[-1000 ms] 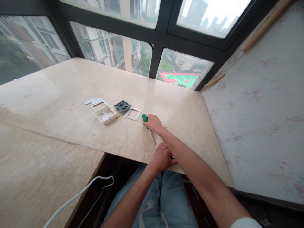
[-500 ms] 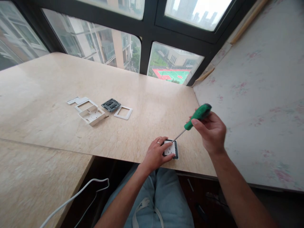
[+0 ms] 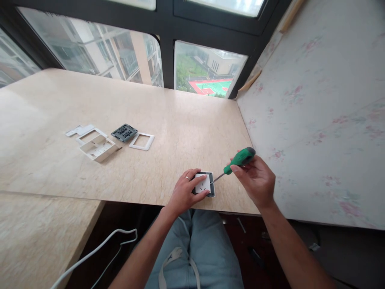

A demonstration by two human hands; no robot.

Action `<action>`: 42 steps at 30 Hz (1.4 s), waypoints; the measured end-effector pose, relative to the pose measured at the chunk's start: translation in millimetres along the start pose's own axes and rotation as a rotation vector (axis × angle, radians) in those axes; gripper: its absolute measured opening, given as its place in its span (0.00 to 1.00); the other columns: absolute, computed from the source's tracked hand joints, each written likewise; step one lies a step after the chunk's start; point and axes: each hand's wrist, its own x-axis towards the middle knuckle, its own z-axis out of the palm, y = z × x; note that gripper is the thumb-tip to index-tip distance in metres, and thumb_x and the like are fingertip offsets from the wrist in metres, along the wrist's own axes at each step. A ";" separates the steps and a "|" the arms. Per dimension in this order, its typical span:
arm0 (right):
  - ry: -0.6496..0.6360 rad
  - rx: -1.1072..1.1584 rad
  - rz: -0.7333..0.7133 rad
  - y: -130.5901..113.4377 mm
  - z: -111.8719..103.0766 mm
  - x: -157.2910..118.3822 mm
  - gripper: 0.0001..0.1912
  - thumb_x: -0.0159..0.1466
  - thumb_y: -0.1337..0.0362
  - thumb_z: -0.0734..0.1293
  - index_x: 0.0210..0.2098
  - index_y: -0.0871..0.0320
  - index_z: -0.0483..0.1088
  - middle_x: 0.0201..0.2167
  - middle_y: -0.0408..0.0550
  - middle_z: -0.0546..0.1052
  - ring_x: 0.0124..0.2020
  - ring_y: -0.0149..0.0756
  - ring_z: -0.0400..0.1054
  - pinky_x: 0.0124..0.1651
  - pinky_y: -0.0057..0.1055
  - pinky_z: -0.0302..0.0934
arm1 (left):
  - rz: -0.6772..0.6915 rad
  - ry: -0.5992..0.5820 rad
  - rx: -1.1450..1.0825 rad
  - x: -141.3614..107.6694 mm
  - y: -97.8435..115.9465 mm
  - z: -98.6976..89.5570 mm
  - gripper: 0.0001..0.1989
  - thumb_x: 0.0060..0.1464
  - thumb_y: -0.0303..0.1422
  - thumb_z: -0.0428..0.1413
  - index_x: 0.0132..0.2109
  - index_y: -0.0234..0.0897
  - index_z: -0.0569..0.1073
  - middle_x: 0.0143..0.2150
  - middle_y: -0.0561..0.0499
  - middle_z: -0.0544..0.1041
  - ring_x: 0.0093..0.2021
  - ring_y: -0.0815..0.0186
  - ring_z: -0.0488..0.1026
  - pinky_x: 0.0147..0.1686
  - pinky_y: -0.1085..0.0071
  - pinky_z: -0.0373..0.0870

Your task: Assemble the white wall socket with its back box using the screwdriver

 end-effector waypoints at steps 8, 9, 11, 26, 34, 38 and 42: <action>-0.008 0.002 0.008 5.0 -0.1 -1.2 0.17 0.60 0.69 0.73 0.48 0.59 0.71 0.40 0.48 0.77 0.39 0.33 0.76 0.44 0.32 0.76 | 0.015 0.011 -0.011 2.4 1.5 -2.8 0.20 0.57 0.37 0.63 0.56 0.39 0.75 0.61 0.44 0.69 0.61 0.56 0.66 0.61 0.55 0.66; -0.022 0.004 0.004 4.6 -0.1 -0.8 0.16 0.61 0.68 0.73 0.48 0.59 0.71 0.39 0.48 0.77 0.39 0.33 0.76 0.44 0.32 0.76 | 0.018 0.013 -0.011 2.5 1.4 -2.8 0.20 0.57 0.37 0.63 0.56 0.39 0.75 0.61 0.44 0.69 0.61 0.57 0.66 0.61 0.55 0.66; -0.066 0.002 0.003 2.8 -0.3 1.4 0.16 0.61 0.68 0.73 0.48 0.58 0.71 0.40 0.48 0.77 0.39 0.34 0.76 0.43 0.32 0.76 | 0.022 0.017 -0.014 2.2 1.1 -2.7 0.20 0.57 0.37 0.63 0.56 0.39 0.75 0.61 0.44 0.69 0.61 0.57 0.66 0.61 0.55 0.65; -0.297 -0.309 -0.033 -38.5 4.4 22.3 0.20 0.60 0.61 0.73 0.47 0.55 0.63 0.37 0.43 0.75 0.35 0.31 0.75 0.38 0.25 0.74 | 0.008 0.014 0.000 1.4 0.7 -0.8 0.20 0.56 0.37 0.63 0.56 0.39 0.75 0.62 0.44 0.69 0.61 0.57 0.66 0.62 0.56 0.65; -0.114 -0.711 -0.335 -46.8 12.2 10.7 0.22 0.60 0.54 0.74 0.46 0.57 0.64 0.30 0.43 0.74 0.22 0.28 0.66 0.26 0.26 0.62 | 0.000 0.003 0.007 0.8 2.3 -0.9 0.21 0.57 0.38 0.62 0.56 0.39 0.75 0.62 0.44 0.69 0.61 0.56 0.65 0.61 0.55 0.66; -0.151 -0.661 -0.350 -54.7 13.3 4.5 0.16 0.64 0.56 0.71 0.41 0.57 0.62 0.31 0.44 0.74 0.25 0.28 0.68 0.27 0.24 0.62 | -0.011 -0.013 0.018 0.4 2.0 -1.9 0.21 0.57 0.38 0.62 0.56 0.40 0.75 0.62 0.44 0.69 0.62 0.55 0.65 0.62 0.54 0.65; -0.296 -0.561 -0.290 -67.9 9.8 -0.1 0.12 0.71 0.59 0.62 0.51 0.58 0.65 0.47 0.53 0.75 0.46 0.36 0.73 0.46 0.31 0.68 | -0.002 -0.012 0.020 0.6 2.3 -1.7 0.21 0.57 0.38 0.62 0.56 0.39 0.75 0.62 0.44 0.69 0.62 0.56 0.65 0.62 0.55 0.65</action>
